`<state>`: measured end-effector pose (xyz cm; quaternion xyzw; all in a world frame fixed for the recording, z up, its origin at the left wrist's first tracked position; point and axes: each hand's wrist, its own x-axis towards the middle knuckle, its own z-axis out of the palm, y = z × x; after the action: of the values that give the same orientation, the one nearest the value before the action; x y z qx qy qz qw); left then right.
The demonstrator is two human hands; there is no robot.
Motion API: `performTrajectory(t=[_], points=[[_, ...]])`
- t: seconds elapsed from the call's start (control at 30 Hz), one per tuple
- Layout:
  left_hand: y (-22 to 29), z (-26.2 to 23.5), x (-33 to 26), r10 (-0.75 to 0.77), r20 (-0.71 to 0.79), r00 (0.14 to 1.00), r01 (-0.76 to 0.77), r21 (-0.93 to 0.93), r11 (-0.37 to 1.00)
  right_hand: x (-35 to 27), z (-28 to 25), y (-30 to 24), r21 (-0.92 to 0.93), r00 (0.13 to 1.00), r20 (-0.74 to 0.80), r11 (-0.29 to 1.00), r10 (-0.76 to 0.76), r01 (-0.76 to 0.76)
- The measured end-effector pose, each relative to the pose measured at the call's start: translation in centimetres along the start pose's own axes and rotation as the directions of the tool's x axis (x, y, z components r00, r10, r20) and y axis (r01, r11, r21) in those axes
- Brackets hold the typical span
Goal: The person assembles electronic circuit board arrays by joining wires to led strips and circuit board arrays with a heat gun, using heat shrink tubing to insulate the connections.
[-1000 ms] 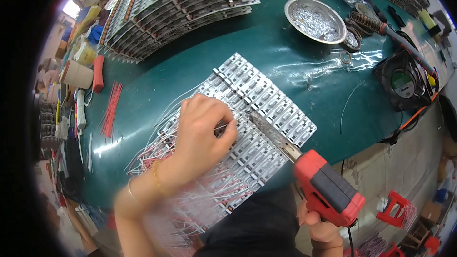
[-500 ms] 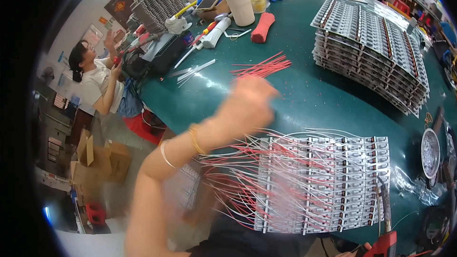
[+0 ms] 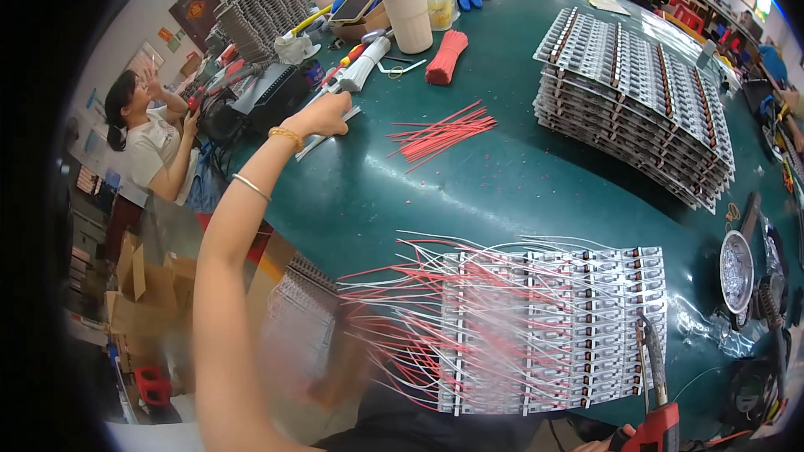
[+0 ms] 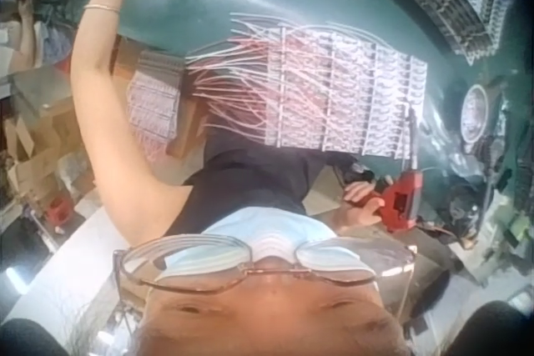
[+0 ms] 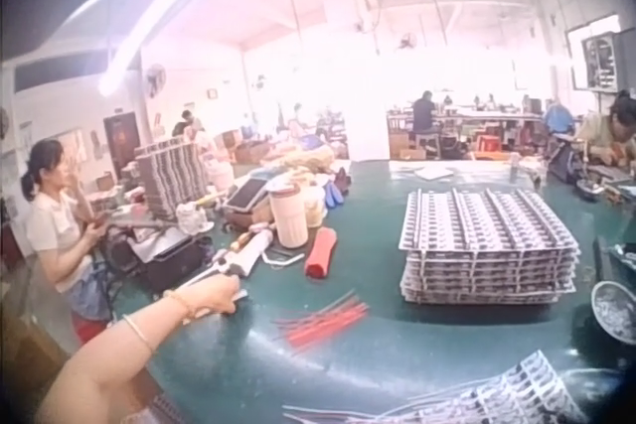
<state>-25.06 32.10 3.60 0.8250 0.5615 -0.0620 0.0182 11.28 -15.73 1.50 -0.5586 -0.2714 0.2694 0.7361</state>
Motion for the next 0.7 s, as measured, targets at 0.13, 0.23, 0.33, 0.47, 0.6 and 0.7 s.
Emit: performTrajectory(t=[0.13,0.23,0.33,0.47,0.6,0.7], points=[[-2.1,0.9,-1.4,-0.012,-0.095,0.995,-0.012,-0.248,0.969,0.1,0.1,-0.4,0.023,0.999,-0.024,0.999,0.039,-0.039],[-2.2,1.3,-2.9,-0.076,-0.098,0.992,0.022,-0.462,0.887,0.2,-0.5,-0.4,0.018,1.000,0.017,1.000,0.005,-0.005],[-0.7,1.7,-3.9,-0.154,-0.242,0.958,0.002,-0.532,0.847,0.0,-0.9,-0.3,0.027,1.000,0.017,1.000,0.006,-0.007],[0.8,2.2,-4.4,-0.342,-0.394,0.853,0.014,-0.638,0.770,-0.6,-1.6,-0.6,0.191,1.000,0.008,0.981,0.011,-0.013],[4.5,0.4,-3.8,-0.215,-0.632,0.744,-0.134,-0.457,0.879,-1.3,-3.7,0.6,0.024,0.991,-0.113,0.996,-0.078,0.081],[11.0,-2.2,-5.5,-0.098,-0.591,0.800,-0.270,-0.502,0.822,-1.5,-5.1,1.6,0.049,0.995,-0.037,0.994,-0.093,0.095]])
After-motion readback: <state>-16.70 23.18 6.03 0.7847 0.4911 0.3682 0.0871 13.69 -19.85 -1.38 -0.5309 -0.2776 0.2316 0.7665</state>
